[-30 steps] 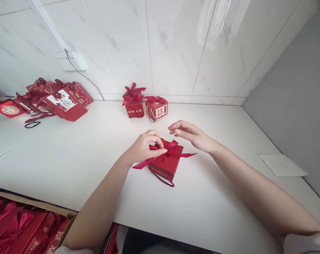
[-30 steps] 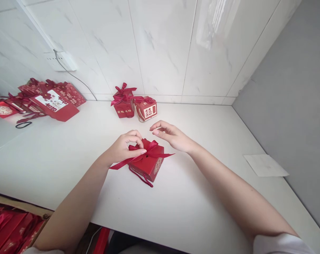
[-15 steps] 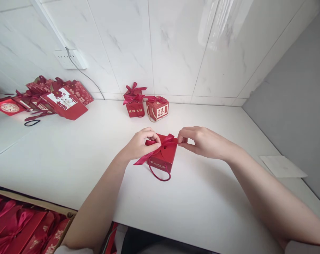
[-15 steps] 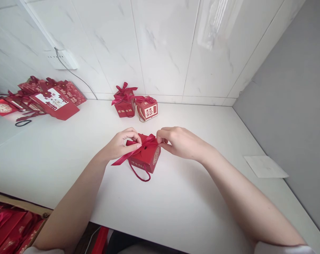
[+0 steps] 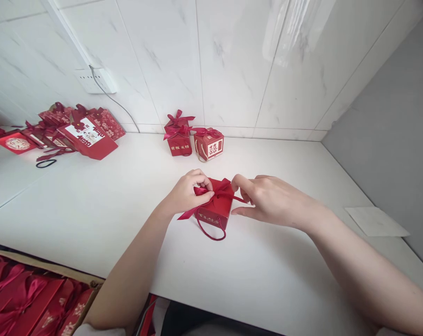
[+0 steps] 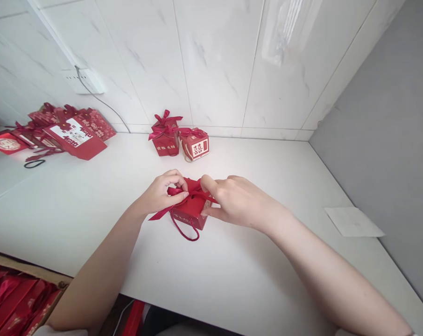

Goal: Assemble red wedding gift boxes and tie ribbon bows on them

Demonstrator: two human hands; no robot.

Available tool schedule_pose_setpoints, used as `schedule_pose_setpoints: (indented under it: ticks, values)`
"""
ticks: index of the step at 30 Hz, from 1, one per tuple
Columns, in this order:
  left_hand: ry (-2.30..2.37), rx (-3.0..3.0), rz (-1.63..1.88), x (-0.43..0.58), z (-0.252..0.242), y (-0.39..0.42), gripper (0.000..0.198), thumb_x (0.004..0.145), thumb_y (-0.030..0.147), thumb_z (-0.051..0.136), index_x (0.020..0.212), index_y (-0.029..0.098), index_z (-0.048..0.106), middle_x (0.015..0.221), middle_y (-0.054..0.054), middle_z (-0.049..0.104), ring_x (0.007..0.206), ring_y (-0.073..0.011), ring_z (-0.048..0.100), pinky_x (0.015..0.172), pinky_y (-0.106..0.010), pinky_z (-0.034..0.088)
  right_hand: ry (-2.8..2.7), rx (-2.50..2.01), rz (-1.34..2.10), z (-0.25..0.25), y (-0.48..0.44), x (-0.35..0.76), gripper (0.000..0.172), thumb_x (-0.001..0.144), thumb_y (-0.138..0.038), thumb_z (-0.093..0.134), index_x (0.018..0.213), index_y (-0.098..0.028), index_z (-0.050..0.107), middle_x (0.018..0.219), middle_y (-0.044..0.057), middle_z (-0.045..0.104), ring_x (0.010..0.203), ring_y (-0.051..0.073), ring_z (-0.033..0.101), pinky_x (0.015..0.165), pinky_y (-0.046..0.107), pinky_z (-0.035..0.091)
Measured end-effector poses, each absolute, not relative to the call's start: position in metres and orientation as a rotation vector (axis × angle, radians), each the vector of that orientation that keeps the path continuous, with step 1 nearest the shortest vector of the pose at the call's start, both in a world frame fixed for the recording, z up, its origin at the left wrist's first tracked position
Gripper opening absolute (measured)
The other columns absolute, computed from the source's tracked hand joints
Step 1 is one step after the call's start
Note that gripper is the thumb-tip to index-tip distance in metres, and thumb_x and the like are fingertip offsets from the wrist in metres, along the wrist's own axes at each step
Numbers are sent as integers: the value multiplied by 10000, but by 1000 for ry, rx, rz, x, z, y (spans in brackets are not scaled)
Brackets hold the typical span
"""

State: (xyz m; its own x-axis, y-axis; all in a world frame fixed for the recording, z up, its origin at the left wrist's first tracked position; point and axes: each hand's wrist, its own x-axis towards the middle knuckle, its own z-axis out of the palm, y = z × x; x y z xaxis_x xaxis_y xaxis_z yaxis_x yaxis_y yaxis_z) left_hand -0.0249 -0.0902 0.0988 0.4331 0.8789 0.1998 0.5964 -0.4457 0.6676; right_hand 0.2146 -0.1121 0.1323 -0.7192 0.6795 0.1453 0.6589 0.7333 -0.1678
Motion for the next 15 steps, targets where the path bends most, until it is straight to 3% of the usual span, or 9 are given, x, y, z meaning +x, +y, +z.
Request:
schedule_pose_setpoints:
  ticks: [2,6,8,11,13,15]
  values:
    - [1231,2148,740,-25,98,-90,51,789,243,605,769,199,622,887,-15,544,858,-151,564,765,-285,486,-2768,-1223,101,128,-110,214,300,867,-458,591,953,-205,456,578,-31,543,471,173,470,561,300,345]
    - [1223,2135,726,-25,100,-91,55,787,241,600,770,197,627,902,-21,532,844,-148,561,746,-278,482,-2842,-1489,293,115,-98,218,242,897,-436,519,911,-194,539,650,52,617,545,228,567,520,320,349]
    - [1219,2146,713,-26,102,-91,53,786,237,597,772,196,629,909,-25,533,857,-153,558,752,-280,478,-2808,-1450,634,110,-87,222,269,877,-463,544,913,-200,581,768,86,667,618,236,610,522,322,383]
    - [1220,2163,704,-26,103,-90,51,780,233,597,776,195,630,907,-28,535,852,-157,556,763,-288,474,-2594,-1115,1444,107,-71,228,425,816,-612,583,926,-207,642,901,80,706,748,224,656,643,325,482]
    - [1223,2166,701,-26,103,-90,52,779,234,595,777,193,629,898,-26,532,836,-156,555,759,-290,472,-2345,-956,1792,107,-63,230,562,850,-694,455,844,-175,672,855,86,711,761,207,661,738,337,500]
    - [1224,2161,697,-26,102,-90,51,780,230,591,780,194,627,898,-24,530,831,-154,556,757,-289,470,-2156,-891,1910,105,-60,229,597,870,-690,421,767,-154,666,765,78,695,720,188,650,754,340,496]
